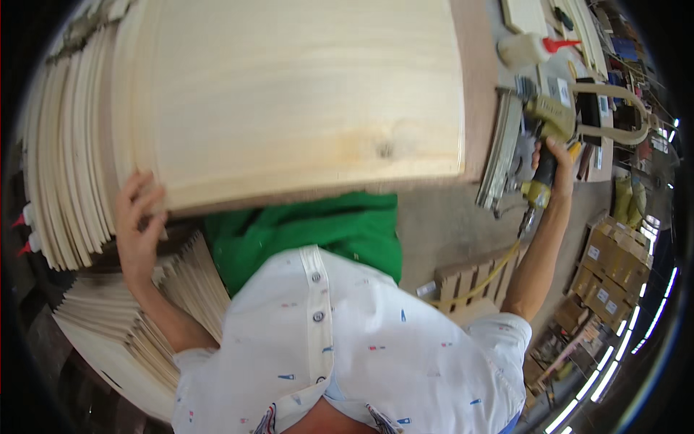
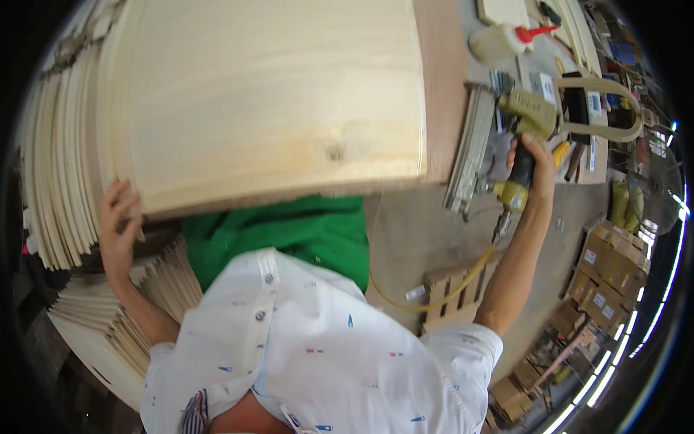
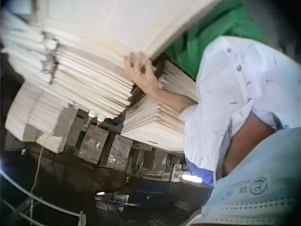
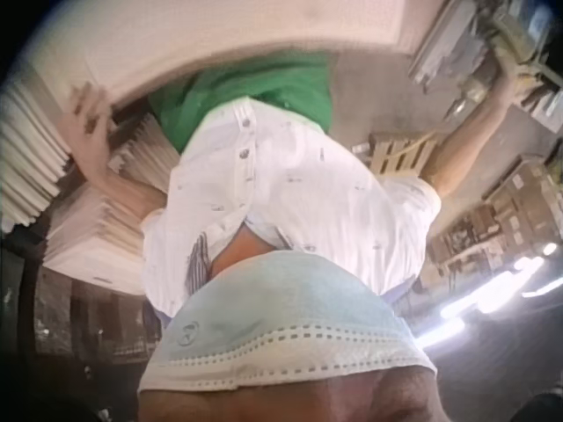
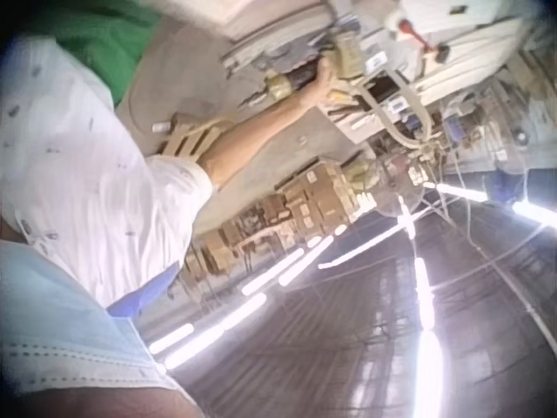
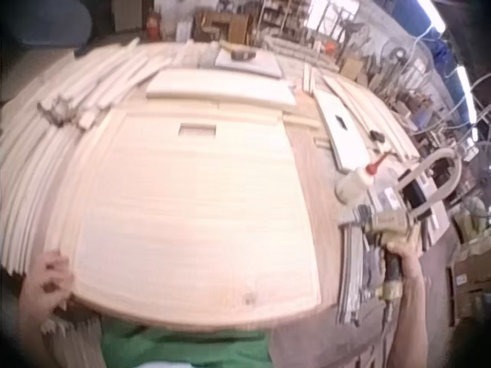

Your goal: Applying glue and using a pneumatic nail gun to attach wooden slats to a large wood panel.

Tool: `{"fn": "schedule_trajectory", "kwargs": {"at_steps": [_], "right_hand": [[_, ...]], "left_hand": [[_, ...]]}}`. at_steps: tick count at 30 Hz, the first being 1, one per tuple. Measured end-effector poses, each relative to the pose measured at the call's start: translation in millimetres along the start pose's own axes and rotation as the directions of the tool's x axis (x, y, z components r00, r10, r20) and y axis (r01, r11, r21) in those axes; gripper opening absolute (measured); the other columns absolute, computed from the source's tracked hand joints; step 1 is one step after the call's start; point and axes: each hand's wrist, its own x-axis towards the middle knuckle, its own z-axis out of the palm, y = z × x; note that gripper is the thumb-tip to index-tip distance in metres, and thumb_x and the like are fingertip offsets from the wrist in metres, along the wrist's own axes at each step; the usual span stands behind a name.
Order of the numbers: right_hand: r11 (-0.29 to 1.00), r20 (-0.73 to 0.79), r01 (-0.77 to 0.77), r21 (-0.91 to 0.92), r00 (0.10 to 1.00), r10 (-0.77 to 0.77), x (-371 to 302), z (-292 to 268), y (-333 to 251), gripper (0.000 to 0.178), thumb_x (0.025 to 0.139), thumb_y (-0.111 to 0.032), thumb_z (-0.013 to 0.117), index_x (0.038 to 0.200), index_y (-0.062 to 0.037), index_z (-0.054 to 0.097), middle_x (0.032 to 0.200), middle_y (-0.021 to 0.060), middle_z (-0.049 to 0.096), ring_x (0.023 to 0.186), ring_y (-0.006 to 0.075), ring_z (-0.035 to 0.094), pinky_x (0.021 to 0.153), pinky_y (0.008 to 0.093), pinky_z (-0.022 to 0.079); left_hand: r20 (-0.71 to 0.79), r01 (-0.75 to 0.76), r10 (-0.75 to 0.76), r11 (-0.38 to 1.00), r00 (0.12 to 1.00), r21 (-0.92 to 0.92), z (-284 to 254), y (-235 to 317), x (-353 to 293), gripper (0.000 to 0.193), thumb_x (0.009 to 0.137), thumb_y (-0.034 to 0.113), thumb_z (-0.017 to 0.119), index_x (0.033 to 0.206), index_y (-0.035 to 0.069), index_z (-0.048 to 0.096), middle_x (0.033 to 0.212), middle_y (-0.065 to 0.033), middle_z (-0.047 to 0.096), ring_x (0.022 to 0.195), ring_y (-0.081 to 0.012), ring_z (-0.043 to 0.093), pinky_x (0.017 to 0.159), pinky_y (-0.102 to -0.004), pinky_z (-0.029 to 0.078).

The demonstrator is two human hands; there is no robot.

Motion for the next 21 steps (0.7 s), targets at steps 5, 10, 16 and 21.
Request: {"fn": "schedule_trajectory", "kwargs": {"at_steps": [5, 10, 16, 21], "right_hand": [[0.991, -0.144, -0.047, -0.124, 0.989, 0.029, -5, 14, 12, 0.027, 0.088, -0.025, 0.065, 0.090, 0.0017, 0.059, 0.076, 0.0107, 0.062, 0.057, 0.0170, 0.061, 0.052, 0.0280, 0.051], [0.947, -0.233, -0.010, -0.320, 0.970, -0.069, -19, 17, 12, 0.032, 0.090, -0.030, 0.063, 0.095, 0.0019, 0.061, 0.077, 0.0071, 0.061, 0.058, 0.0139, 0.059, 0.053, 0.0268, 0.048], [0.878, -0.246, -0.024, -0.477, 0.963, -0.107, -13, 17, 11, 0.048, 0.090, -0.040, 0.060, 0.105, 0.0060, 0.061, 0.085, 0.0141, 0.065, 0.069, 0.0194, 0.061, 0.066, 0.0341, 0.048], [0.826, -0.229, 0.022, -0.563, 0.956, -0.181, -16, 28, 1, 0.050, 0.090, -0.040, 0.059, 0.113, 0.0046, 0.059, 0.094, 0.0180, 0.066, 0.088, 0.0264, 0.062, 0.081, 0.0362, 0.046]], "left_hand": [[0.031, 0.157, -0.154, 0.972, 0.988, -0.175, -1, 8, 2, 0.033, 0.069, -0.009, 0.060, 0.100, 0.002, 0.068, 0.127, -0.0095, 0.054, 0.128, -0.0266, 0.043, 0.103, -0.0378, 0.038], [0.033, 0.195, -0.192, 0.964, 0.981, -0.179, -2, 31, 16, 0.026, 0.071, 0.000, 0.067, 0.097, -0.001, 0.067, 0.119, -0.0077, 0.053, 0.118, -0.0248, 0.044, 0.101, -0.0357, 0.037], [0.044, 0.226, -0.222, 0.964, 0.974, -0.138, 3, 29, 22, 0.023, 0.070, 0.004, 0.067, 0.094, 0.001, 0.066, 0.118, -0.0063, 0.047, 0.117, -0.0226, 0.044, 0.098, -0.0345, 0.040], [0.034, 0.182, -0.179, 0.979, 0.983, -0.089, -2, 36, 25, 0.024, 0.068, 0.005, 0.068, 0.091, 0.001, 0.066, 0.114, -0.0094, 0.051, 0.115, -0.0276, 0.042, 0.100, -0.0386, 0.036]]}}
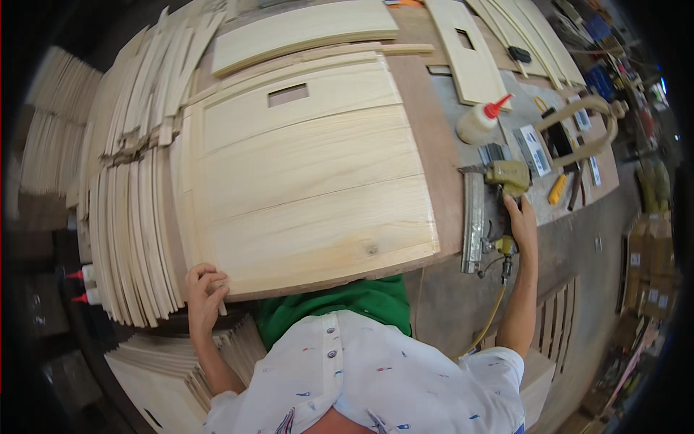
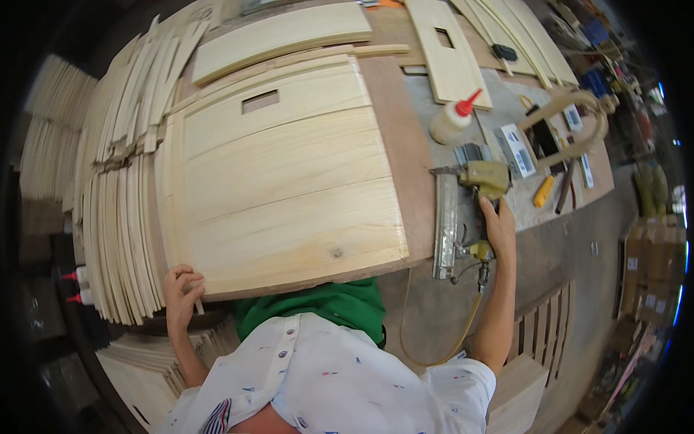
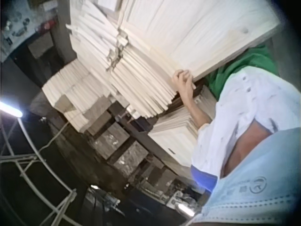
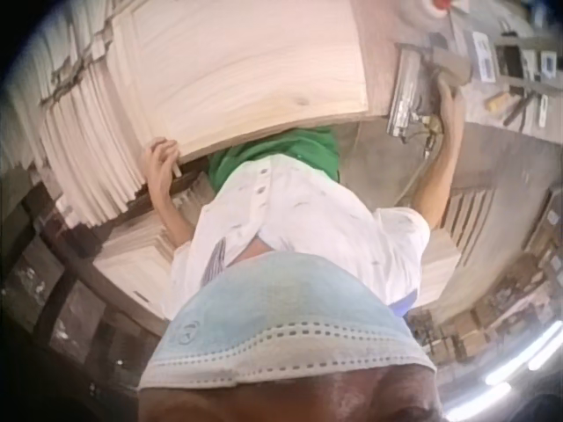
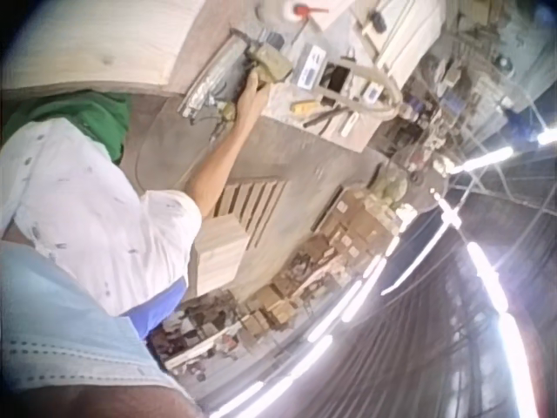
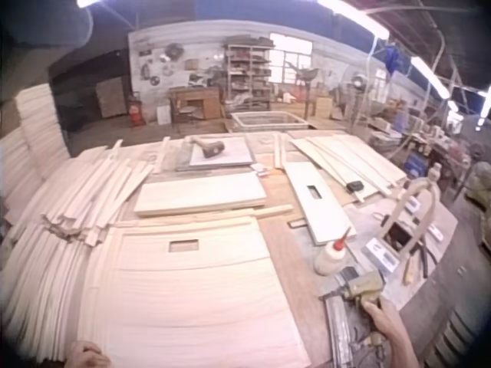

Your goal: Applying glue and using a pneumatic nail gun to attach wooden slats to a large wood panel.

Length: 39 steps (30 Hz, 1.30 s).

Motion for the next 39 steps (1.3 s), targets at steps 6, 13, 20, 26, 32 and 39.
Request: {"fn": "schedule_trajectory", "kwargs": {"at_steps": [6, 13, 20, 26, 32, 39], "right_hand": [[0.991, 0.018, 0.004, 0.130, 1.000, -0.006, 2, 4, 29, 0.040, 0.094, -0.034, 0.058, 0.108, 0.0026, 0.059, 0.087, 0.0115, 0.064, 0.071, 0.0186, 0.060, 0.064, 0.0321, 0.047], [0.927, 0.168, -0.136, 0.351, 0.982, 0.081, 16, 9, 18, 0.032, 0.093, -0.033, 0.062, 0.090, -0.0015, 0.056, 0.067, 0.0041, 0.056, 0.053, 0.0128, 0.052, 0.048, 0.0257, 0.042], [0.994, -0.030, 0.102, -0.036, 0.994, -0.103, 28, 12, 42, 0.054, 0.095, -0.041, 0.056, 0.117, 0.0090, 0.056, 0.097, 0.0183, 0.064, 0.084, 0.0271, 0.063, 0.074, 0.0358, 0.051], [0.952, -0.125, 0.079, -0.296, 0.985, -0.120, 14, 16, 34, 0.062, 0.095, -0.042, 0.053, 0.128, 0.0109, 0.050, 0.117, 0.0263, 0.061, 0.107, 0.0388, 0.059, 0.089, 0.0428, 0.045], [0.945, -0.203, -0.067, -0.319, 0.979, 0.001, -24, 2, 22, 0.055, 0.095, -0.036, 0.058, 0.129, 0.0061, 0.051, 0.111, 0.0215, 0.062, 0.100, 0.0326, 0.060, 0.086, 0.0394, 0.046], [0.995, -0.339, 0.074, -0.074, 0.936, -0.095, -81, 4, -7, 0.043, 0.095, -0.022, 0.060, 0.128, 0.0048, 0.052, 0.114, 0.0164, 0.062, 0.098, 0.0218, 0.061, 0.085, 0.0325, 0.048]], "left_hand": [[-0.086, -0.065, 0.063, 0.998, 0.994, -0.017, 7, -8, -4, 0.024, 0.071, 0.003, 0.065, 0.095, 0.002, 0.066, 0.113, -0.0107, 0.052, 0.114, -0.0301, 0.046, 0.099, -0.0374, 0.037], [-0.073, -0.009, 0.008, 1.000, 0.997, -0.011, 2, -5, -10, 0.025, 0.074, 0.002, 0.065, 0.099, 0.001, 0.066, 0.115, -0.0083, 0.052, 0.117, -0.0245, 0.046, 0.102, -0.0331, 0.035], [-0.211, -0.044, 0.063, 0.995, 0.975, 0.092, -40, 24, 96, 0.033, 0.083, 0.014, 0.063, 0.113, 0.001, 0.065, 0.114, -0.0186, 0.063, 0.108, -0.0334, 0.059, 0.096, -0.0370, 0.045], [-0.359, -0.201, 0.330, 0.914, 0.873, 0.353, -61, 8, 295, 0.038, 0.084, 0.018, 0.066, 0.118, 0.001, 0.062, 0.116, -0.0184, 0.062, 0.111, -0.0345, 0.056, 0.098, -0.0432, 0.043], [-0.459, 0.037, 0.347, 0.764, 0.818, 0.644, -65, 1, 392, 0.024, 0.085, 0.017, 0.062, 0.106, 0.006, 0.065, 0.111, -0.0145, 0.063, 0.109, -0.0367, 0.057, 0.089, -0.0492, 0.047], [-0.349, 0.023, 0.233, 0.802, 0.908, 0.597, -84, 7, 401, 0.032, 0.082, 0.015, 0.062, 0.111, 0.002, 0.064, 0.101, -0.0165, 0.067, 0.099, -0.0323, 0.063, 0.083, -0.0409, 0.051]]}}
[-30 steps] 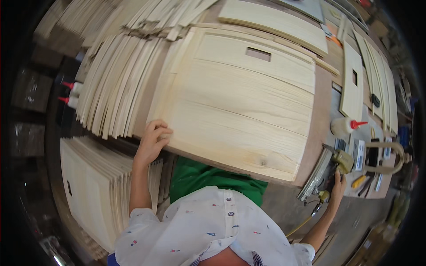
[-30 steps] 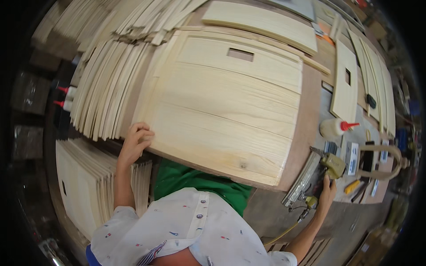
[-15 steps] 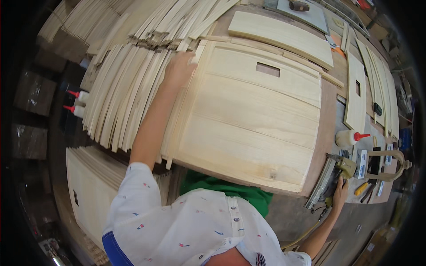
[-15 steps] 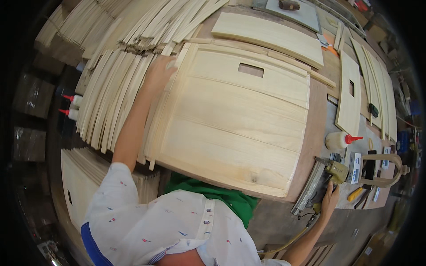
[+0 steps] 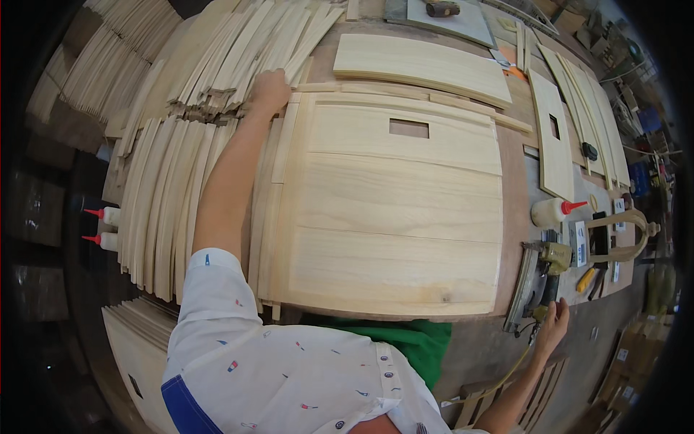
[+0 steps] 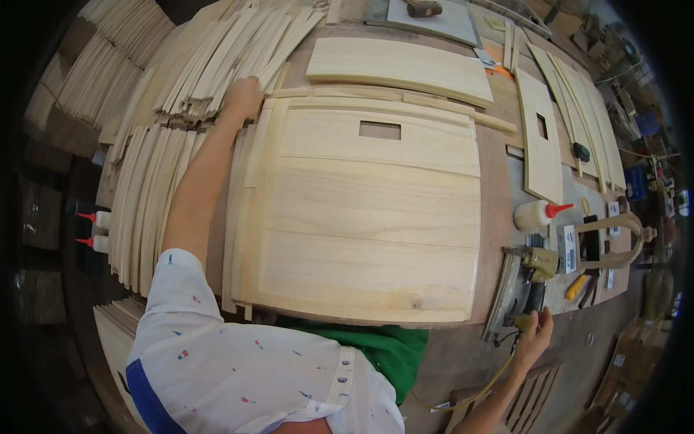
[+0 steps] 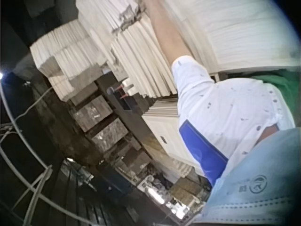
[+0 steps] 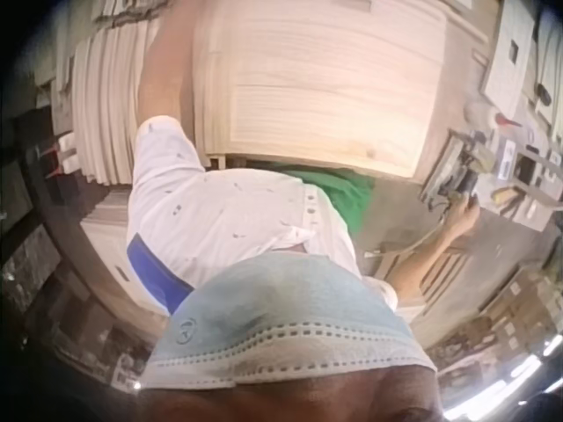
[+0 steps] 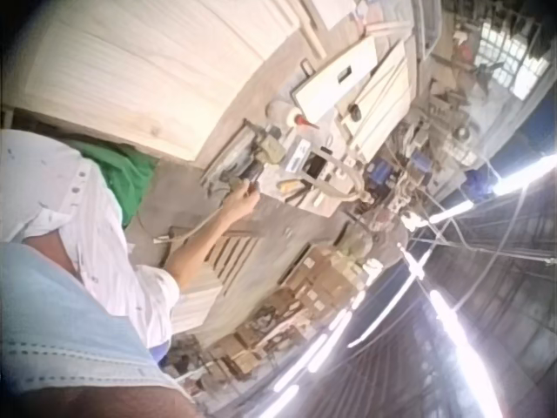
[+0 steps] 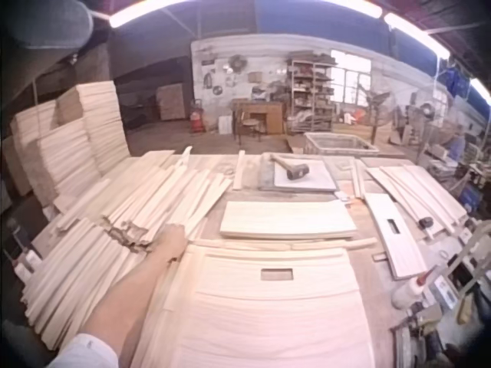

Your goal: Applying glue and using a pneumatic nail gun to attach wooden slats to a large wood panel.

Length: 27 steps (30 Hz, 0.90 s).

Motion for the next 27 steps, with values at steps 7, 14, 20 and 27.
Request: {"fn": "schedule_trajectory", "kwargs": {"at_steps": [7, 14, 20, 27], "right_hand": [[0.873, 0.185, -0.048, 0.485, 0.982, -0.049, -10, 46, -106, 0.034, 0.096, -0.014, 0.057, 0.125, 0.0051, 0.056, 0.110, 0.0118, 0.064, 0.099, 0.0169, 0.061, 0.086, 0.0292, 0.051], [0.567, 0.418, -0.187, 0.803, 0.853, -0.311, -19, 123, -201, 0.043, 0.100, -0.018, 0.049, 0.136, 0.0056, 0.041, 0.103, 0.0148, 0.063, 0.095, 0.0172, 0.063, 0.080, 0.0292, 0.052], [0.669, 0.467, -0.252, 0.699, 0.870, -0.160, -21, 107, -159, 0.049, 0.094, -0.015, 0.055, 0.135, 0.0080, 0.041, 0.100, 0.0146, 0.063, 0.081, 0.0135, 0.060, 0.070, 0.0256, 0.049], [0.945, 0.354, 0.083, 0.315, 0.914, -0.198, -9, 87, -85, 0.055, 0.085, -0.022, 0.067, 0.127, 0.0099, 0.051, 0.115, 0.0286, 0.060, 0.109, 0.0401, 0.058, 0.094, 0.0419, 0.045]], "left_hand": [[0.115, 0.180, -0.158, 0.505, 0.981, -0.844, -32, 78, -100, 0.054, 0.077, 0.022, 0.075, 0.125, 0.003, 0.059, 0.089, -0.0084, 0.066, 0.076, -0.0158, 0.061, 0.071, -0.0300, 0.049], [-0.156, -0.181, 0.093, 0.564, 0.983, -0.805, -71, 263, -332, 0.056, 0.074, 0.004, 0.076, 0.126, 0.007, 0.056, 0.106, -0.0097, 0.051, 0.093, -0.0225, 0.050, 0.080, -0.0325, 0.046], [-0.022, -0.231, 0.465, 0.397, 0.885, -0.888, -69, 328, -412, 0.069, 0.076, 0.017, 0.077, 0.136, 0.005, 0.044, 0.115, -0.0159, 0.048, 0.107, -0.0345, 0.048, 0.093, -0.0410, 0.042], [-0.144, -0.413, 0.584, 0.359, 0.799, -0.837, -42, 337, -365, 0.051, 0.082, 0.020, 0.070, 0.126, 0.002, 0.054, 0.118, -0.0173, 0.054, 0.108, -0.0349, 0.051, 0.095, -0.0403, 0.042]]}}
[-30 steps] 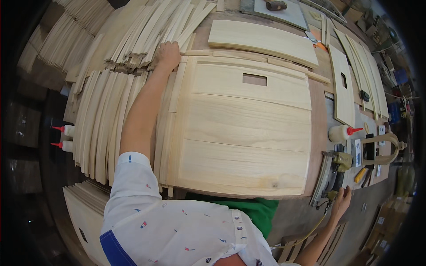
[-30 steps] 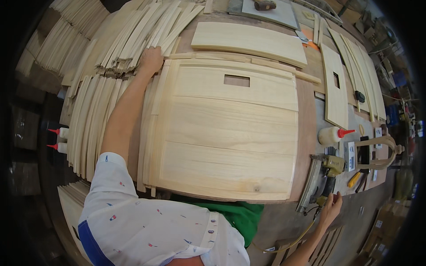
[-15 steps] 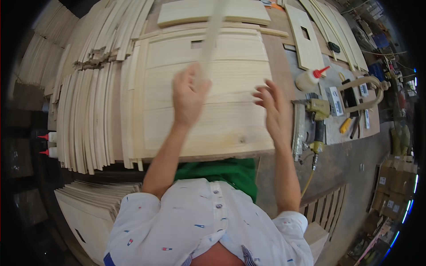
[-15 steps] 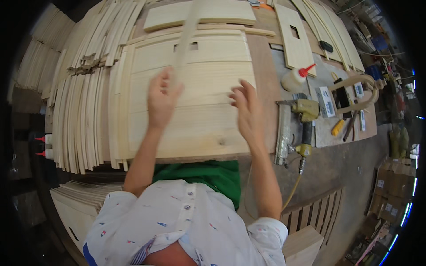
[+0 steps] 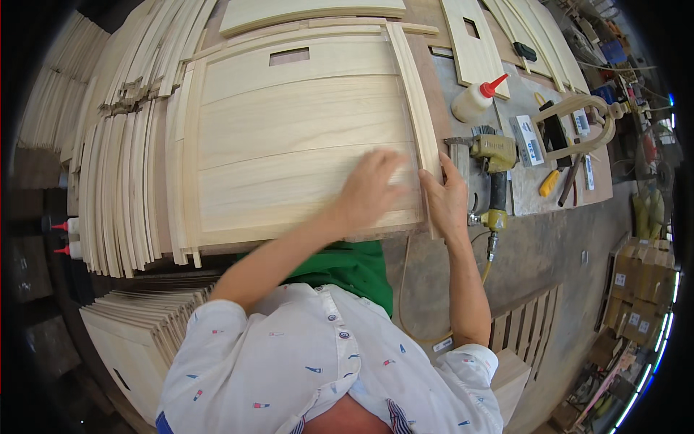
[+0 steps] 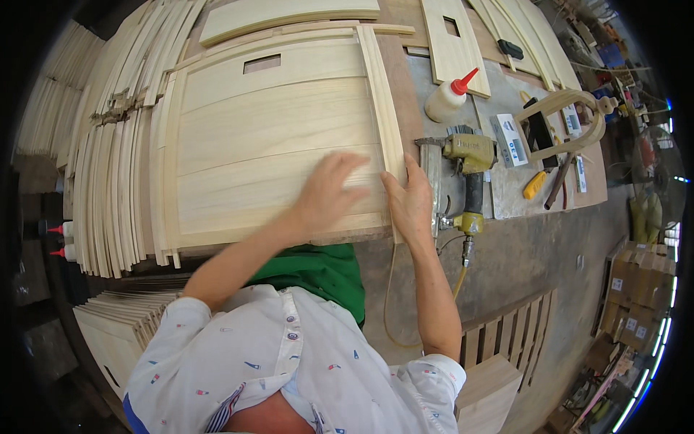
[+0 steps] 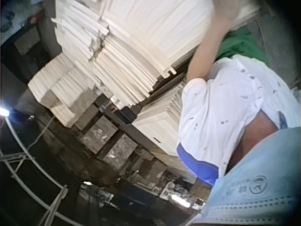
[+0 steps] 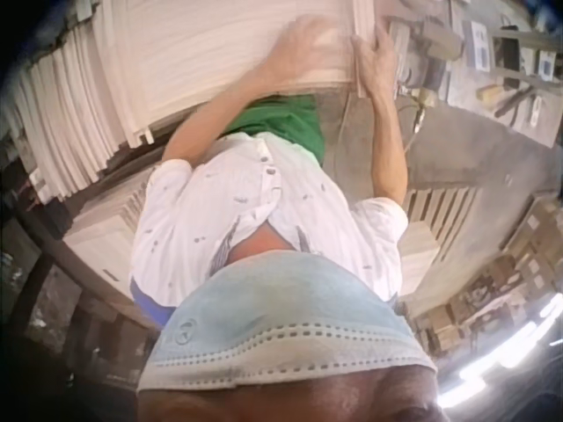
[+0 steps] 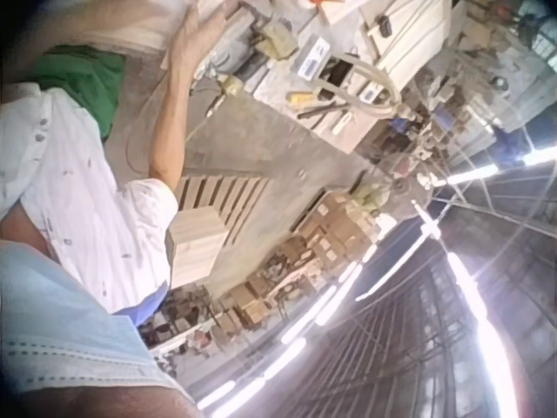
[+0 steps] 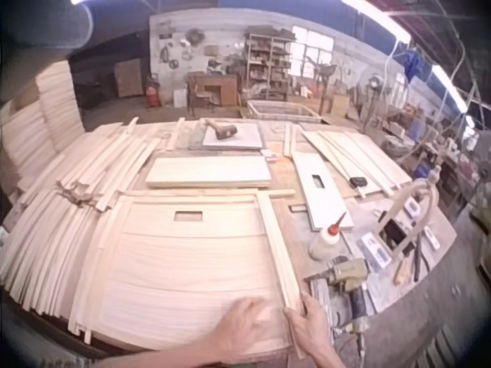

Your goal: Applying glue and using a pneumatic nail gun to attach wooden slats to a large wood panel.

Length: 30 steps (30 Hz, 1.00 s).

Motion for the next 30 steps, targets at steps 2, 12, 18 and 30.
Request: {"fn": "schedule_trajectory", "kwargs": {"at_steps": [2, 12, 18, 30], "right_hand": [[0.997, -0.021, 0.017, -0.073, 1.000, -0.019, 3, 3, 5, 0.055, 0.086, -0.022, 0.067, 0.127, 0.0100, 0.051, 0.114, 0.0290, 0.059, 0.107, 0.0406, 0.058, 0.093, 0.0422, 0.046], [0.990, 0.011, 0.002, -0.138, 1.000, -0.001, 19, 13, -2, 0.056, 0.087, -0.024, 0.063, 0.130, 0.0098, 0.049, 0.111, 0.0310, 0.058, 0.105, 0.0440, 0.056, 0.093, 0.0456, 0.043], [0.983, 0.052, 0.005, -0.185, 0.999, 0.005, 22, 14, -3, 0.057, 0.086, -0.024, 0.063, 0.130, 0.0098, 0.049, 0.114, 0.0322, 0.056, 0.106, 0.0449, 0.055, 0.093, 0.0462, 0.043], [0.927, 0.074, 0.165, -0.337, 0.986, -0.149, 36, 17, 4, 0.051, 0.078, -0.027, 0.071, 0.115, 0.0060, 0.061, 0.100, 0.0305, 0.057, 0.098, 0.0437, 0.056, 0.086, 0.0457, 0.046]], "left_hand": [[-0.036, -0.050, 0.052, 0.998, 0.998, 0.050, -6, -25, 39, 0.043, 0.083, 0.018, 0.068, 0.121, 0.002, 0.057, 0.115, -0.0158, 0.057, 0.109, -0.0340, 0.052, 0.095, -0.0406, 0.043], [-0.033, -0.136, 0.141, 0.982, 0.989, 0.134, -5, -72, 116, 0.033, 0.084, 0.016, 0.067, 0.114, 0.002, 0.061, 0.114, -0.0141, 0.059, 0.108, -0.0334, 0.052, 0.094, -0.0410, 0.043], [-0.030, -0.199, 0.211, 0.953, 0.977, 0.227, 4, -82, 143, 0.033, 0.083, 0.016, 0.068, 0.112, 0.002, 0.062, 0.114, -0.0141, 0.059, 0.108, -0.0349, 0.052, 0.094, -0.0413, 0.044], [0.405, -0.297, 0.053, 0.767, 0.913, 0.569, 0, -99, 193, 0.032, 0.093, 0.029, 0.053, 0.101, 0.001, 0.064, 0.099, -0.0168, 0.065, 0.091, -0.0326, 0.062, 0.080, -0.0421, 0.052]]}}
